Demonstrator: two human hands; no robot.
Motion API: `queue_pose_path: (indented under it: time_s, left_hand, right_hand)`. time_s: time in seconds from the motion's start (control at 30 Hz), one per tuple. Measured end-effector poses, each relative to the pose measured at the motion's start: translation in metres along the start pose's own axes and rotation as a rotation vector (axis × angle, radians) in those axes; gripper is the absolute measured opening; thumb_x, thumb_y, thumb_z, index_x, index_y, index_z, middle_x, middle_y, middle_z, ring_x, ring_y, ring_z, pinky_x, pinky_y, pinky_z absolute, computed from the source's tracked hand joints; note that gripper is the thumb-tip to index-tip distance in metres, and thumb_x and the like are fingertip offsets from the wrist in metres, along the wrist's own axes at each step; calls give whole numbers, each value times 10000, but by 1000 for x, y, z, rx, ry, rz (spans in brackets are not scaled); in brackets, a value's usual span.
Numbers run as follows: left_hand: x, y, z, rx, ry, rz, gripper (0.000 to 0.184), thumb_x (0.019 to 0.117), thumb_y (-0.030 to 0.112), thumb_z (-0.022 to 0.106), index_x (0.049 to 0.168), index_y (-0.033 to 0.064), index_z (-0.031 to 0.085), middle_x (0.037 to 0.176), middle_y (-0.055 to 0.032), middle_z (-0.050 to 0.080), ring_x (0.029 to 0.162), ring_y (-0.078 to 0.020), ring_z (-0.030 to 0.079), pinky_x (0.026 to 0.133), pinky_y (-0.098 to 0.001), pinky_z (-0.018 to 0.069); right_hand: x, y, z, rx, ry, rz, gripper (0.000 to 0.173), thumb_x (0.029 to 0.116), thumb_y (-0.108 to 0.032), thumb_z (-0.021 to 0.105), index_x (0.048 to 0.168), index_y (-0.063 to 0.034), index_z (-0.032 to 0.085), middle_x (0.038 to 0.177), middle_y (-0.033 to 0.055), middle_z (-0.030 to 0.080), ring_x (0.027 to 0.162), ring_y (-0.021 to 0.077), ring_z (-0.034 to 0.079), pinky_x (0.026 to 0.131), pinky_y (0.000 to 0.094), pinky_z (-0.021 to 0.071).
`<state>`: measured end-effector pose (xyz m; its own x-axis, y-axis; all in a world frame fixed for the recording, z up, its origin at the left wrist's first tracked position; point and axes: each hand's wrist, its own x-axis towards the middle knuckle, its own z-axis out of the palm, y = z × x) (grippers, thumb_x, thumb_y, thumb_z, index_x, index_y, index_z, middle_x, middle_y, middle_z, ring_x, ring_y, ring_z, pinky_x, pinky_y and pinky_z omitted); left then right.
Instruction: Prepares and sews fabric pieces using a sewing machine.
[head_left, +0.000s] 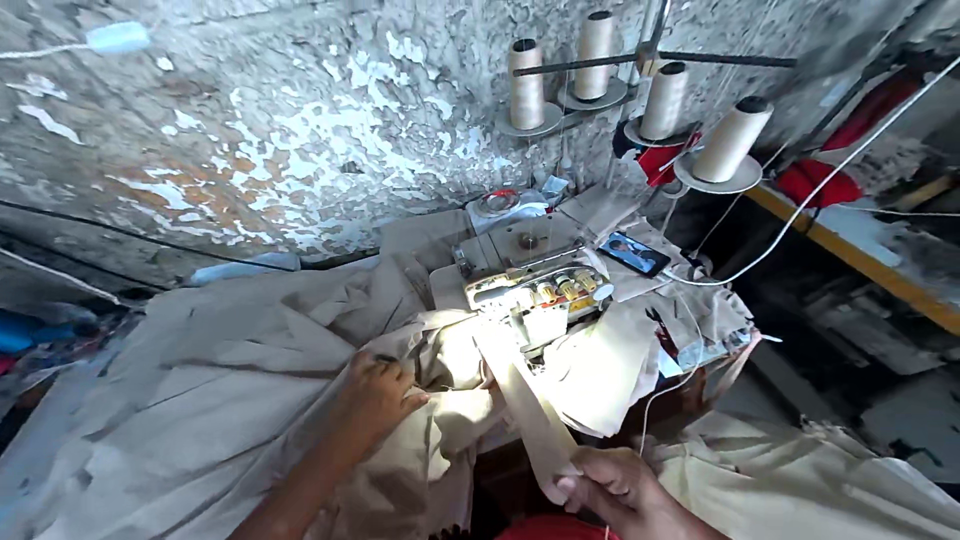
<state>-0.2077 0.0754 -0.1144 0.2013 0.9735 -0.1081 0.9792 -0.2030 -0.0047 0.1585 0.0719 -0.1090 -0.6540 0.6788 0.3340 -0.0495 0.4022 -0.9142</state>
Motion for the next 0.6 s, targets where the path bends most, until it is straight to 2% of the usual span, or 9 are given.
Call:
queue_pose_path:
  time_s: [0.1,0.17,0.23,0.3,0.37,0.43,0.5,0.57,0.6]
  left_hand:
    - [-10,13,-20,-21,22,150,354,951,338,683,880,-1,756,915,-232,723,919,-478,707,970,-814,358]
    - [-16,18,-23,-49,2,222,304,921,306,720,859,10,755,909,-196,730,967,-449,710,992,-829,336]
    - [-23,22,-17,-100,-5,302,227,908,235,728,864,14,755,978,-175,742,1098,-434,689,1054,-805,312]
    - [-29,35,-11,-127,-24,329,220,888,203,738,817,-4,720,828,-173,718,932,-411,722,1098,-738,334]
    - [-29,56,-23,-76,-242,229,232,926,174,719,912,-58,708,766,-208,703,816,-418,717,1178,-672,255]
    - [-23,68,-33,19,-361,137,156,978,44,611,994,-85,696,798,-232,703,830,-427,711,1209,-637,222]
    - [-21,66,-35,52,-263,132,131,968,-29,590,956,-72,714,780,-221,702,813,-412,713,1203,-624,253]
    - [-25,63,-39,-36,-101,250,114,937,19,659,867,-25,738,730,-182,700,760,-380,722,1131,-651,368]
    - [-28,68,-47,-157,-101,323,128,932,62,676,844,-10,735,743,-175,704,763,-375,723,1042,-661,445]
  right_hand:
    - [20,3,4,-1,44,-75,305,1084,-213,502,935,22,628,779,84,714,738,48,713,720,194,590]
    - [29,7,9,65,60,-68,294,1081,-202,506,955,26,642,808,63,727,766,34,716,740,195,598]
    - [32,10,13,139,61,-40,276,1077,-183,513,969,28,655,848,39,738,798,20,723,760,193,610]
    - [30,14,17,184,43,-16,271,1072,-179,521,972,27,666,884,29,740,827,19,725,778,195,614]
    - [27,16,18,183,23,-12,285,1074,-197,521,962,21,666,884,31,736,837,23,725,784,201,615]
    - [27,17,16,162,12,-25,300,1082,-212,508,963,16,663,875,33,732,841,24,718,788,201,607]
    - [31,15,12,150,24,-36,306,1091,-236,486,995,-7,665,890,5,733,863,0,705,802,187,592]
    - [37,12,10,183,62,-18,282,1093,-233,477,1042,-40,676,947,-36,735,907,-8,695,839,194,587]
    - [41,11,10,214,85,-10,266,1093,-216,472,1066,-52,679,987,-50,733,938,4,697,864,216,593]
